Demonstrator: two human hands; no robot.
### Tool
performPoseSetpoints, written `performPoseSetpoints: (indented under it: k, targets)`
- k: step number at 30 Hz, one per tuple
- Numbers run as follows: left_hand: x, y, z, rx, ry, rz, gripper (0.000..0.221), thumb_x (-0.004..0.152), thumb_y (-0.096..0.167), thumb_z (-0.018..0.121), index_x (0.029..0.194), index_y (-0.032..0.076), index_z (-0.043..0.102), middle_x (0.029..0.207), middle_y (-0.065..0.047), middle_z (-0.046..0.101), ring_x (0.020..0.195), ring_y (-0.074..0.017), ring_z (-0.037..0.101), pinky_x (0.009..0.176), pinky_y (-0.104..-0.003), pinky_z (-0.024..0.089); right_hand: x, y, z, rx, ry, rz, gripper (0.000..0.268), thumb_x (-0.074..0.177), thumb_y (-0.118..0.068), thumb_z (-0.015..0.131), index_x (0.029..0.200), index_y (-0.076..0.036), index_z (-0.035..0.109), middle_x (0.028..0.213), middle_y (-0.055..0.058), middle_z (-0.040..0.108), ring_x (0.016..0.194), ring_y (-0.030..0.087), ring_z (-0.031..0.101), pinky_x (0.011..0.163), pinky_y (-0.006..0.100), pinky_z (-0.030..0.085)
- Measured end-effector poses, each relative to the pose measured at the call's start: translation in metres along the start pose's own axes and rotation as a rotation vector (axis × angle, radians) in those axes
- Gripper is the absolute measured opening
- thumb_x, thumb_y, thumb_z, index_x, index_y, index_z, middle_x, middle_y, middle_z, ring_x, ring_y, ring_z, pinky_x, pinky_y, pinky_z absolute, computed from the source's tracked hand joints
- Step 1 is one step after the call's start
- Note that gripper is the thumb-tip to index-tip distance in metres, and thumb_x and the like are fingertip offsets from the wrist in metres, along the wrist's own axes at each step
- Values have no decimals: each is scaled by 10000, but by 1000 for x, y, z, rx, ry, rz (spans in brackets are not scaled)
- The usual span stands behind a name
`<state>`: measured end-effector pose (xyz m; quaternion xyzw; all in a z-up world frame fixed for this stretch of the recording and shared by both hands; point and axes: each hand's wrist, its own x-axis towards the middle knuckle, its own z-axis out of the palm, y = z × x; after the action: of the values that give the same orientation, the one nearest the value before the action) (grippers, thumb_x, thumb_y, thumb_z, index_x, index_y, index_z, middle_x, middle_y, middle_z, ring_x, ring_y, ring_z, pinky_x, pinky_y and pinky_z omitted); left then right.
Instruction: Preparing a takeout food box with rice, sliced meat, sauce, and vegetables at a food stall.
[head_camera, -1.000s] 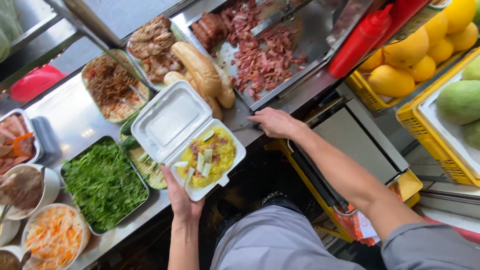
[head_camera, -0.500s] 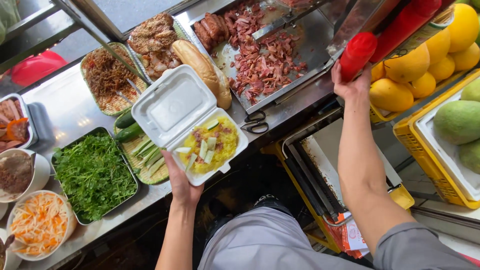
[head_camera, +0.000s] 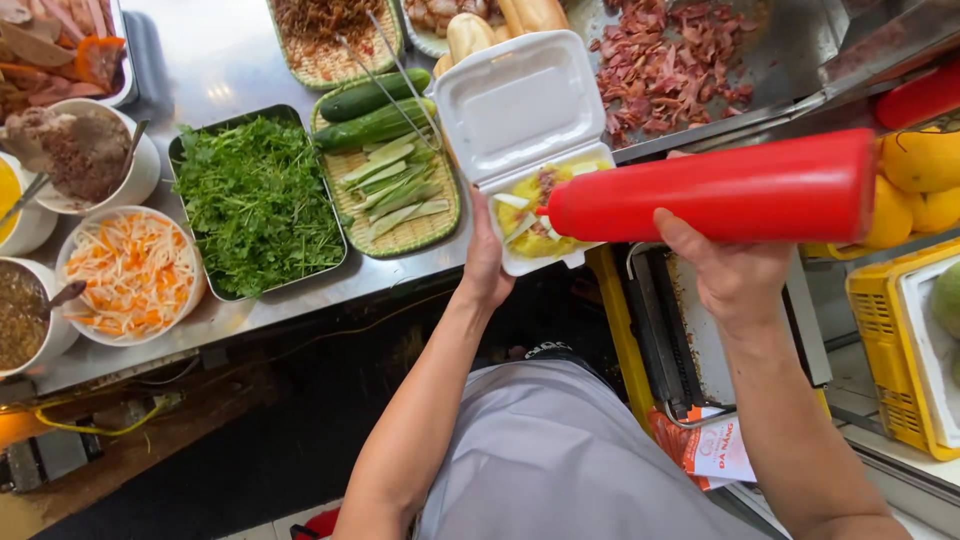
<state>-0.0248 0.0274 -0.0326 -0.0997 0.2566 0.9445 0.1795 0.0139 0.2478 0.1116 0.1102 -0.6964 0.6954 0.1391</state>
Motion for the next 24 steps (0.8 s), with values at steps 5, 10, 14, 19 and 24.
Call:
performPoseSetpoints:
  k: [5, 10, 14, 19, 24]
  targets:
    - [-2, -7, -4, -15, -36, 1, 824, 1033, 667, 341, 1556, 32, 380, 1468, -139, 562, 1301, -262, 598, 1081, -410, 520, -20, -21, 18, -210, -119, 46, 533, 962, 82, 803, 1393, 7, 499, 1350, 172, 646, 1307, 295, 661, 1168, 433, 539]
    - [-3, -5, -8, -37, -62, -18, 820, 1044, 663, 325, 1552, 22, 387, 1452, -140, 572, 1292, -258, 605, 1073, -409, 525, -19, -26, 17, -308, -107, -1, 509, 1023, 63, 820, 1411, 7, 496, 1332, 166, 666, 1262, 292, 683, 1180, 425, 578]
    - [-1, -3, -16, -44, -32, -6, 811, 1029, 659, 341, 1556, 43, 376, 1475, -129, 549, 1306, -251, 596, 1092, -419, 519, -16, -51, 29, -401, -41, 20, 536, 972, 39, 824, 1386, -6, 488, 1299, 137, 643, 1238, 287, 679, 1128, 428, 571]
    - [-1, -4, -25, -118, -73, -44, 834, 1047, 666, 355, 1556, 6, 389, 1481, -164, 541, 1312, -283, 587, 1102, -446, 516, -27, -41, -3, -536, -16, -56, 436, 1071, 121, 775, 1386, 22, 490, 1311, 179, 620, 1241, 331, 648, 1147, 441, 549]
    - [-5, 6, -23, -119, -100, -51, 850, 1003, 687, 392, 1579, 63, 357, 1526, -138, 504, 1381, -277, 534, 1136, -455, 487, -18, -41, -7, -232, 148, 54, 544, 1062, 135, 789, 1463, 8, 444, 1296, 136, 622, 1243, 323, 635, 1151, 448, 542]
